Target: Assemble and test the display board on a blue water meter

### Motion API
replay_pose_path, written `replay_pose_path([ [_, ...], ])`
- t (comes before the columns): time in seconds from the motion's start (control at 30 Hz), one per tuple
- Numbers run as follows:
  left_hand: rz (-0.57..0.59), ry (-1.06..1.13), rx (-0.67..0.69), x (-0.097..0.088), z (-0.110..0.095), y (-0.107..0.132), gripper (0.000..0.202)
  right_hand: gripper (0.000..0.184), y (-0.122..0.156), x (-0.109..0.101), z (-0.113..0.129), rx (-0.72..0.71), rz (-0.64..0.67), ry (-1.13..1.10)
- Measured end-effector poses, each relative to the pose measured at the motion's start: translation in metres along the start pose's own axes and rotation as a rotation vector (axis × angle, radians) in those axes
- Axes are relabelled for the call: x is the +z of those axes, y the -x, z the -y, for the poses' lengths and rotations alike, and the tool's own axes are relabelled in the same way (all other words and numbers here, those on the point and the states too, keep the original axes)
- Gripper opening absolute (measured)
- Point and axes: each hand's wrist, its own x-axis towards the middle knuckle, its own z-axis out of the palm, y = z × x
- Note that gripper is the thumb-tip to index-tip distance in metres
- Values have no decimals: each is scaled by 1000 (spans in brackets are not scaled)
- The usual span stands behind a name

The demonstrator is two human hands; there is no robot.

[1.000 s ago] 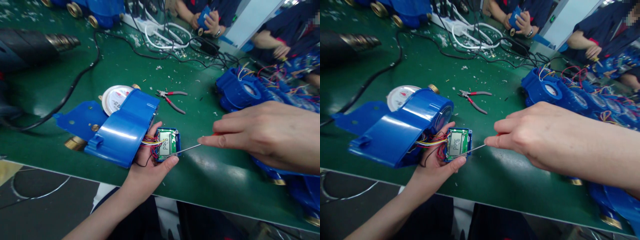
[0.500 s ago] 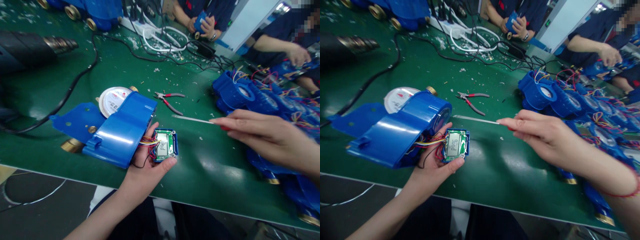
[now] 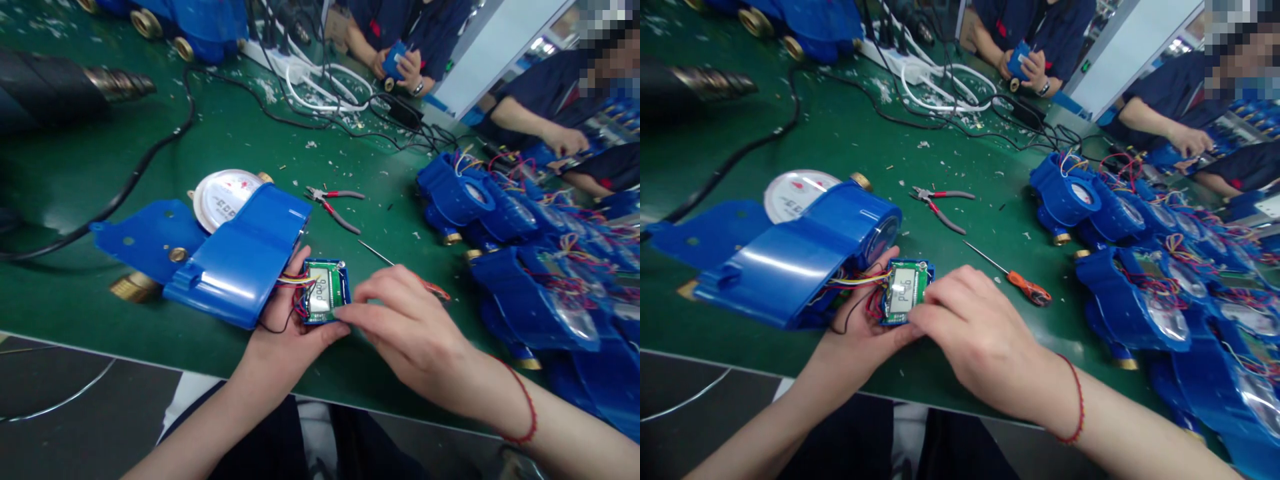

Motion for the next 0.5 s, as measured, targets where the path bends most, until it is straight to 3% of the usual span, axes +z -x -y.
replay_pose_path([
  [0.13, -46, -274, 75, -3, -1, 1, 67, 35, -22, 10, 11, -108, 139, 8],
  [0.23, -24, -242, 78, -3, -2, 0, 66, 37, -24, 11, 8, -105, 159, 50],
  [0.4, 27, -219, 147, -1, -3, 0, 38, 39, -23, 8, 7, -106, 177, 27],
  [0.5, 44, -114, 123, 0, -1, 0, 49, 38, -23, 8, 7, -95, 179, 24],
])
